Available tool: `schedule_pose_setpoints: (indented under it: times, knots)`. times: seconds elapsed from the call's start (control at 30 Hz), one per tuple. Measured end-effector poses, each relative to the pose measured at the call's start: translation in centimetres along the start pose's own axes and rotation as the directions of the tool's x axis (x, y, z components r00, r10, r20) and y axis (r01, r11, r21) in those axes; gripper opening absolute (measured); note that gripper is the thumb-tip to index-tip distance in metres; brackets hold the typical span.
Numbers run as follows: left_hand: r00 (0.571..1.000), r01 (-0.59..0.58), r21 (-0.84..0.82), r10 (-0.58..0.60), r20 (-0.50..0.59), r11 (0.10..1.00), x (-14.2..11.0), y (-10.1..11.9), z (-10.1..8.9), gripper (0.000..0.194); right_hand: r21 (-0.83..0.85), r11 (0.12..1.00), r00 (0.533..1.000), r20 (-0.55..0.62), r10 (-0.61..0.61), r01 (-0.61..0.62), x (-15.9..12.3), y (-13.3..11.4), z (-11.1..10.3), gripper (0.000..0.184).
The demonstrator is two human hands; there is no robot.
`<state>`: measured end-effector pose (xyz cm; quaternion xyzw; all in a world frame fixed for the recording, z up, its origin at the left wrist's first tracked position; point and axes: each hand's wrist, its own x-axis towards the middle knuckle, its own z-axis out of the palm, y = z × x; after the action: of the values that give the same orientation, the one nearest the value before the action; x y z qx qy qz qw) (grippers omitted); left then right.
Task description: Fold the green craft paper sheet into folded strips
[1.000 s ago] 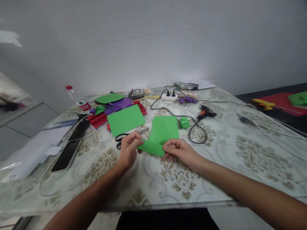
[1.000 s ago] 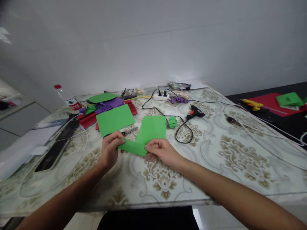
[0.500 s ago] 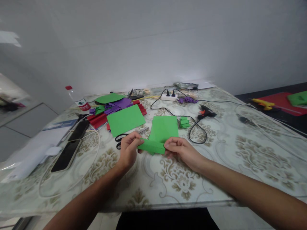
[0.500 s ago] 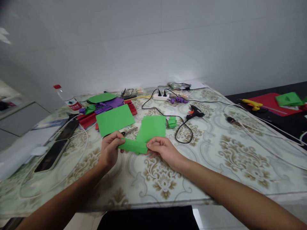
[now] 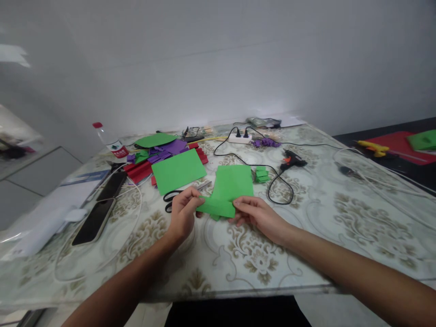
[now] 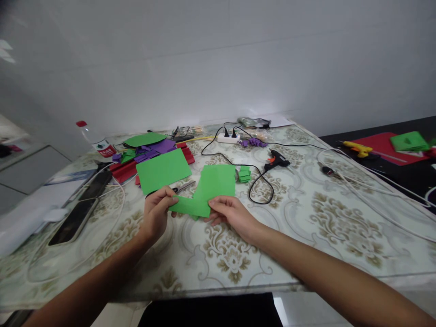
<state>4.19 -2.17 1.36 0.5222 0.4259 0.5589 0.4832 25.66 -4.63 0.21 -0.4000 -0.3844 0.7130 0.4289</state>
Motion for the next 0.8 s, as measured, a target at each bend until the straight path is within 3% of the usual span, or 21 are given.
schedule_pose_setpoints:
  times: [0.3,0.5,0.7,0.8]
  knots:
    - [1.000,-0.012,-0.003,0.012,0.018,1.000,-0.10,-0.14,0.14,0.016,-0.052,0.998,0.995,0.090,0.041,-0.036,-0.23,-0.06,0.03,0.036]
    - [0.999,-0.019,-0.006,0.019,0.033,1.000,-0.20,-0.21,0.03,0.017,-0.066,0.997,0.996,0.083,0.036,-0.031,-0.07,0.20,-0.19,0.038]
    - [0.989,-0.053,-0.079,0.064,0.133,0.995,-0.14,-0.56,-0.23,0.027,-0.069,0.998,0.998,0.070,0.009,-0.004,0.16,0.39,-0.35,0.041]
    - [0.993,-0.033,-0.111,0.046,0.113,0.993,-0.03,-0.57,-0.12,0.024,-0.051,0.999,0.999,0.042,0.005,-0.002,0.08,0.26,-0.29,0.041]
